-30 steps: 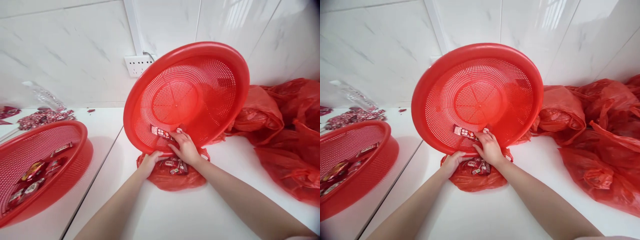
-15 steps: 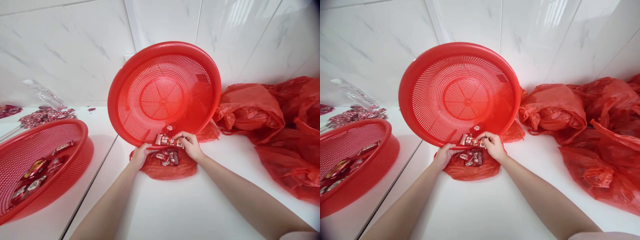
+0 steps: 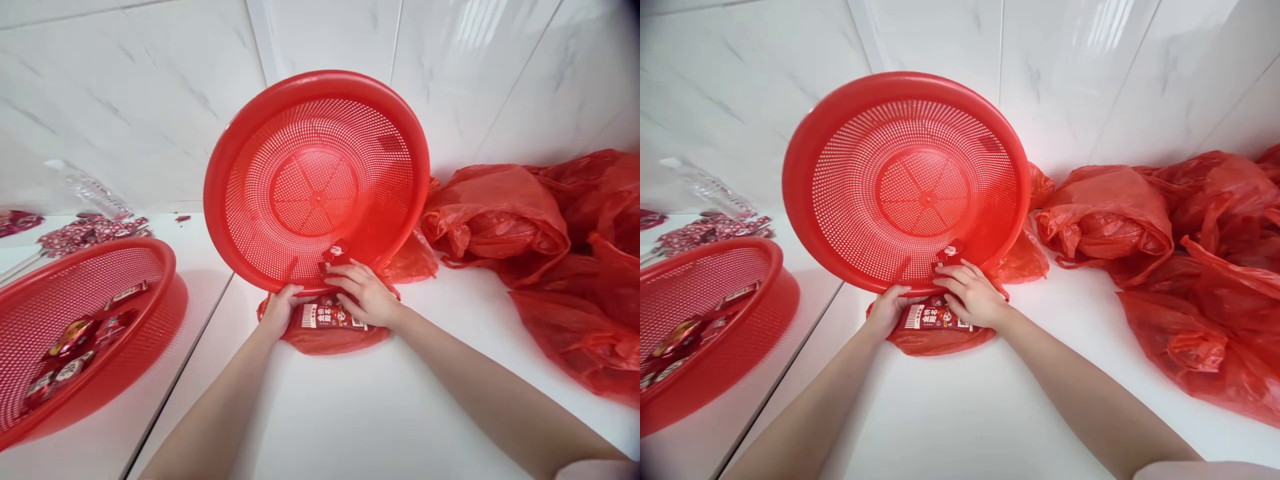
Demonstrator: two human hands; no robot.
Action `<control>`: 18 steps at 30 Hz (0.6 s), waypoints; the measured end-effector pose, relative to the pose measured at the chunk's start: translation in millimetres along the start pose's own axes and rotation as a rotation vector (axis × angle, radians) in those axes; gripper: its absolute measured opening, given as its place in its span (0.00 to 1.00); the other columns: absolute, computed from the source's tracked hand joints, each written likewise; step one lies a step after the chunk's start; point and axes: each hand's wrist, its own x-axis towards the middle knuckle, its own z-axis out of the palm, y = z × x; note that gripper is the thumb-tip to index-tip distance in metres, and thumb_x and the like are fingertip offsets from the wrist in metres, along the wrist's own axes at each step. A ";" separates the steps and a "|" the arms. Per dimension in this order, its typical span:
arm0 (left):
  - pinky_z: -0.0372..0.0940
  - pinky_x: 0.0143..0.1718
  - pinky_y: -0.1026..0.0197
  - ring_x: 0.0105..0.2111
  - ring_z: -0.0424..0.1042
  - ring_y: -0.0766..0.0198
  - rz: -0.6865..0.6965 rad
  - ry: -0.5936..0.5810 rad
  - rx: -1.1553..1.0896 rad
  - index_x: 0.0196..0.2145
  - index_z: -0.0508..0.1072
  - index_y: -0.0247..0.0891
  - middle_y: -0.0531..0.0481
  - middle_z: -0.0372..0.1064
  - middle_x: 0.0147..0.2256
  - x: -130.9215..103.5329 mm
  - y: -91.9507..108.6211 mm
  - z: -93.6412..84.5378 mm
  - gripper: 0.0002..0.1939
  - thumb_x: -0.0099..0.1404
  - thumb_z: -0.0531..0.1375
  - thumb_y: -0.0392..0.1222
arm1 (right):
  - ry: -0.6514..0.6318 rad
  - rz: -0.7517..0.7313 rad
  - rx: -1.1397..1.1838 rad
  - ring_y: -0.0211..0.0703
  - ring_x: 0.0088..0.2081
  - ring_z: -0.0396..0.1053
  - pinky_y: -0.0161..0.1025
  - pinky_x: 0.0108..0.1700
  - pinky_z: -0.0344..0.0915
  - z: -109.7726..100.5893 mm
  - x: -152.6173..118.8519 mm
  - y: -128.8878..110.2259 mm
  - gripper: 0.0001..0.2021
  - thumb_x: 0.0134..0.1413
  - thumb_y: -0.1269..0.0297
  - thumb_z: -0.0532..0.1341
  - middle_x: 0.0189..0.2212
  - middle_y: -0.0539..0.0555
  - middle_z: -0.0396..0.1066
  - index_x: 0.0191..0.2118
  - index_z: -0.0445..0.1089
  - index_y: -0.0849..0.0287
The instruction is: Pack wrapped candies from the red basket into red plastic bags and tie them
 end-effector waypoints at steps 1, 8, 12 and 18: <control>0.69 0.47 0.46 0.45 0.75 0.46 -0.012 0.003 0.006 0.42 0.76 0.43 0.49 0.79 0.38 -1.2 -1.3 2.1 0.19 0.50 0.62 0.37 | 0.004 0.016 -0.025 0.47 0.62 0.56 0.56 0.65 0.46 1.0 0.0 -0.4 0.21 0.61 0.67 0.53 0.61 0.57 0.59 0.60 0.60 0.55; 0.68 0.47 0.41 0.46 0.74 0.41 -0.092 0.050 0.001 0.39 0.77 0.40 0.46 0.79 0.34 -3.5 -6.7 9.5 0.18 0.47 0.63 0.36 | 0.076 0.240 0.238 0.48 0.50 0.70 0.50 0.56 0.64 13.1 -1.9 7.9 0.15 0.62 0.63 0.55 0.47 0.57 0.74 0.52 0.70 0.56; 0.68 0.47 0.42 0.45 0.75 0.42 -0.068 0.030 -0.021 0.40 0.76 0.41 0.47 0.79 0.36 -2.4 -6.0 8.7 0.19 0.48 0.62 0.36 | 0.272 0.505 0.777 0.46 0.41 0.75 0.47 0.50 0.70 16.6 3.3 11.8 0.16 0.58 0.56 0.60 0.42 0.54 0.75 0.49 0.71 0.56; 0.69 0.47 0.43 0.44 0.75 0.44 -0.043 0.032 -0.020 0.43 0.75 0.42 0.48 0.79 0.37 -2.1 -7.2 8.4 0.21 0.49 0.63 0.36 | 0.277 0.568 1.006 0.45 0.39 0.75 0.45 0.49 0.70 13.0 6.4 9.8 0.17 0.51 0.51 0.65 0.38 0.53 0.76 0.43 0.73 0.57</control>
